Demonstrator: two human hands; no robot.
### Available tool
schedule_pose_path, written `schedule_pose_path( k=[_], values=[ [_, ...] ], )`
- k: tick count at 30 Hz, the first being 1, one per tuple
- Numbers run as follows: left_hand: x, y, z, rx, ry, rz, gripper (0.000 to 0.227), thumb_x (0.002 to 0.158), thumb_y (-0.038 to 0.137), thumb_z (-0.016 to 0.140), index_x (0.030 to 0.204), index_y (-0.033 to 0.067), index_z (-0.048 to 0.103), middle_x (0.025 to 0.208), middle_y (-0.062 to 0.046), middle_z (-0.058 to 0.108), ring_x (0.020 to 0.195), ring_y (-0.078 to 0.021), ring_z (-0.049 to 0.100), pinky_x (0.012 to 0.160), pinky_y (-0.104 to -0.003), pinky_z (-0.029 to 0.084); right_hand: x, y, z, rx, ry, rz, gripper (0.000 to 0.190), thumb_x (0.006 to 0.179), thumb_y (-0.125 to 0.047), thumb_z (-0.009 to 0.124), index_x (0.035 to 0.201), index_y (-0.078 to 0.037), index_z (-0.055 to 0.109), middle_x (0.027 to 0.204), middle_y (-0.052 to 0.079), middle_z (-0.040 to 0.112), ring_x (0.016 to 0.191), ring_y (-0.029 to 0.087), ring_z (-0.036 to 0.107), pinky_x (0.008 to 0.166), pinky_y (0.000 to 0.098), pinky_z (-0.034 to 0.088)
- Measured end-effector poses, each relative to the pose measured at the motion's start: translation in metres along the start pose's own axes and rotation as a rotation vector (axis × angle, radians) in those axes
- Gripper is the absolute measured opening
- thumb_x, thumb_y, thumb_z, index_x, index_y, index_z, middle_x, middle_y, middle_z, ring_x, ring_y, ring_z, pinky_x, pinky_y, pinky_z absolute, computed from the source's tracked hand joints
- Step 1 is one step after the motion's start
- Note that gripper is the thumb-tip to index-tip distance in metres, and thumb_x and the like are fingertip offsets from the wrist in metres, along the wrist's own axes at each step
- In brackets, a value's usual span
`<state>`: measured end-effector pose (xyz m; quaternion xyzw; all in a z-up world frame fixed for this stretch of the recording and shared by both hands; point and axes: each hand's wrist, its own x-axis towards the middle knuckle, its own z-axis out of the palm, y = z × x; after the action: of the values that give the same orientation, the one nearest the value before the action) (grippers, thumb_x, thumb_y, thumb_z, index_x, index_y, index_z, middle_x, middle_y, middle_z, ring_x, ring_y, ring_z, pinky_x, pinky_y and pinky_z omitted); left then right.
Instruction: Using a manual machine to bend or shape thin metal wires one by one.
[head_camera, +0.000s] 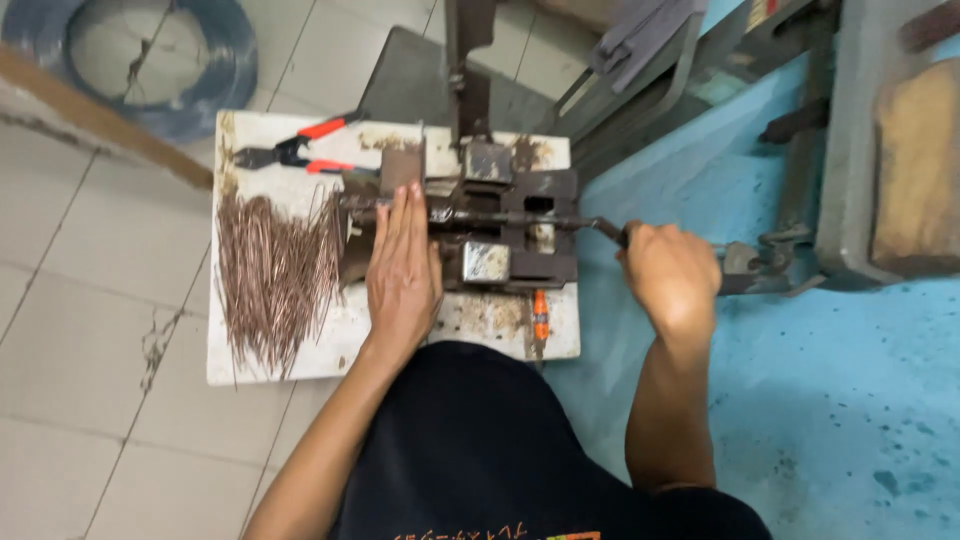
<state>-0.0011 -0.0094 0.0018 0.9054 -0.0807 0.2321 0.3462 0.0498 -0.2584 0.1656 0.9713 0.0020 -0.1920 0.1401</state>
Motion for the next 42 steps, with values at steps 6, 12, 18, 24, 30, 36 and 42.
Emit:
schedule_pose_path(
  k=[6,12,18,24,30,36,42],
  values=[
    [0.024,0.03,-0.013,0.117,0.012,0.016,0.072,0.097,0.017,0.064,0.158,-0.0039,0.033,0.163,-0.03,0.031,0.152,-0.0453,0.026,0.126,-0.055,0.018,-0.001,-0.003,0.003,0.036,0.062,0.002,0.027,0.097,-0.013,0.054,0.094,-0.004,0.08,0.084,0.022,0.078,0.088,0.041,0.077,0.075,0.0503,0.062],
    [0.088,0.037,-0.016,0.028,0.134,0.122,0.068,0.095,0.014,0.067,0.155,-0.0037,0.04,0.157,-0.031,0.039,0.15,-0.0484,0.03,0.122,-0.057,0.026,0.003,0.001,0.019,0.006,0.099,-0.037,0.031,0.096,-0.003,0.048,0.104,-0.006,0.078,0.087,0.018,0.079,0.087,0.038,0.078,0.075,0.0472,0.063],
    [0.17,0.033,-0.015,0.031,0.278,0.187,0.064,0.095,0.01,0.07,0.153,-0.0021,0.045,0.149,-0.027,0.048,0.144,-0.0474,0.04,0.114,-0.056,0.039,0.0,0.002,0.025,0.108,0.038,-0.105,0.045,0.098,0.001,0.049,0.133,-0.021,0.065,0.107,0.017,0.075,0.093,0.041,0.076,0.083,0.0505,0.063],
    [0.228,0.039,-0.002,-0.05,0.267,0.188,0.065,0.104,0.008,0.061,0.159,0.0027,0.028,0.158,-0.028,0.036,0.147,-0.0473,0.036,0.121,-0.056,0.037,0.025,0.015,0.075,-0.075,0.214,-0.224,0.03,0.091,0.009,0.062,0.111,-0.014,0.067,0.066,0.004,0.064,0.054,0.025,0.069,0.047,0.0443,0.057],
    [0.285,0.032,0.021,-0.075,0.204,0.035,0.093,0.105,0.013,0.068,0.162,-0.0021,-0.004,0.172,-0.024,0.009,0.16,-0.0464,0.018,0.133,-0.051,0.022,0.023,0.014,0.068,-0.06,0.222,-0.247,0.047,0.083,0.019,0.063,0.117,-0.012,0.065,0.067,0.007,0.066,0.056,0.029,0.069,0.048,0.0476,0.055],
    [0.309,0.038,0.017,-0.473,0.178,-0.251,0.075,0.097,0.024,0.074,0.153,0.0023,0.028,0.153,-0.022,0.041,0.143,-0.0418,0.04,0.113,-0.052,0.038,0.023,0.017,0.074,-0.077,0.3,-0.274,0.039,0.08,0.017,0.065,0.107,-0.012,0.066,0.06,0.005,0.06,0.05,0.029,0.065,0.043,0.0468,0.051],
    [0.225,0.103,-0.041,-0.752,-0.001,-0.046,0.035,0.099,0.048,0.058,0.09,0.0142,0.06,0.075,0.003,0.058,0.064,-0.0099,0.051,0.059,-0.025,0.044,0.027,0.018,0.058,-0.065,0.235,-0.264,0.058,0.079,0.02,0.061,0.127,-0.014,0.062,0.056,0.005,0.059,0.052,0.032,0.066,0.046,0.0501,0.05]
  ],
)
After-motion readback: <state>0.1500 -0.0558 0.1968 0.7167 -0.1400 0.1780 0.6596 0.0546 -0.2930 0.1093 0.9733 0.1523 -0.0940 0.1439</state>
